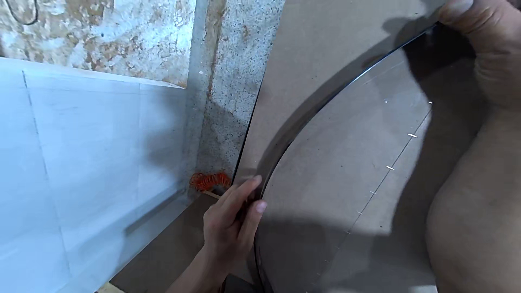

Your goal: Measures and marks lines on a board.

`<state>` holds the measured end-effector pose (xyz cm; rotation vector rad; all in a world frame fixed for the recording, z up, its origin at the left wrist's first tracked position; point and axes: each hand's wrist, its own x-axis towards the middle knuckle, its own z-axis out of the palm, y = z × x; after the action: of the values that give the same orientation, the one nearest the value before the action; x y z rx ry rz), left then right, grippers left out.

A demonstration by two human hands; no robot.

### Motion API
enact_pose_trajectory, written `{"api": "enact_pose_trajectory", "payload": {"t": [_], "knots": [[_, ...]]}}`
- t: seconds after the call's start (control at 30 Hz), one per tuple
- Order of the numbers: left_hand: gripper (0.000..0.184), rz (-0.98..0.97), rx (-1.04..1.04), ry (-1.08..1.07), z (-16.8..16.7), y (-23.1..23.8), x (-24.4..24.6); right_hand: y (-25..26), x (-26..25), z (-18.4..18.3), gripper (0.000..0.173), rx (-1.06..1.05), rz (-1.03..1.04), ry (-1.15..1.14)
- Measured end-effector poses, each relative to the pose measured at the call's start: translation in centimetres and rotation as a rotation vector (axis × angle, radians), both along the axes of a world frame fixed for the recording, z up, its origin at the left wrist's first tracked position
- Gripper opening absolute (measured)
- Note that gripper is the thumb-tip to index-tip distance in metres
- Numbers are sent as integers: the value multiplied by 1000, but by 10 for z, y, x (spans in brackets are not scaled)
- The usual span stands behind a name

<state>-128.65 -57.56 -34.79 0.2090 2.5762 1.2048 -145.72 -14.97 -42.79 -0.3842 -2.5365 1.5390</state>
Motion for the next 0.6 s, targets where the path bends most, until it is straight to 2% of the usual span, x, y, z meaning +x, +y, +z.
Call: {"api": "enact_pose_trajectory", "payload": {"t": [0.13,0.3,0.37,0.47,0.6], "knots": [[24,45,-74,152,-10,14,-4,-11,-4,11,43,59,13,69],[22,21,-110,225,-15,15,-2,-16,0,23,61,251,-39,12],[23,11,-116,240,-13,15,-2,-19,0,32,55,271,-54,18],[26,10,-105,247,-12,16,-4,-18,0,40,34,362,-29,142],[31,-26,-111,227,-9,18,-9,-16,-4,42,37,467,-95,226]]}}
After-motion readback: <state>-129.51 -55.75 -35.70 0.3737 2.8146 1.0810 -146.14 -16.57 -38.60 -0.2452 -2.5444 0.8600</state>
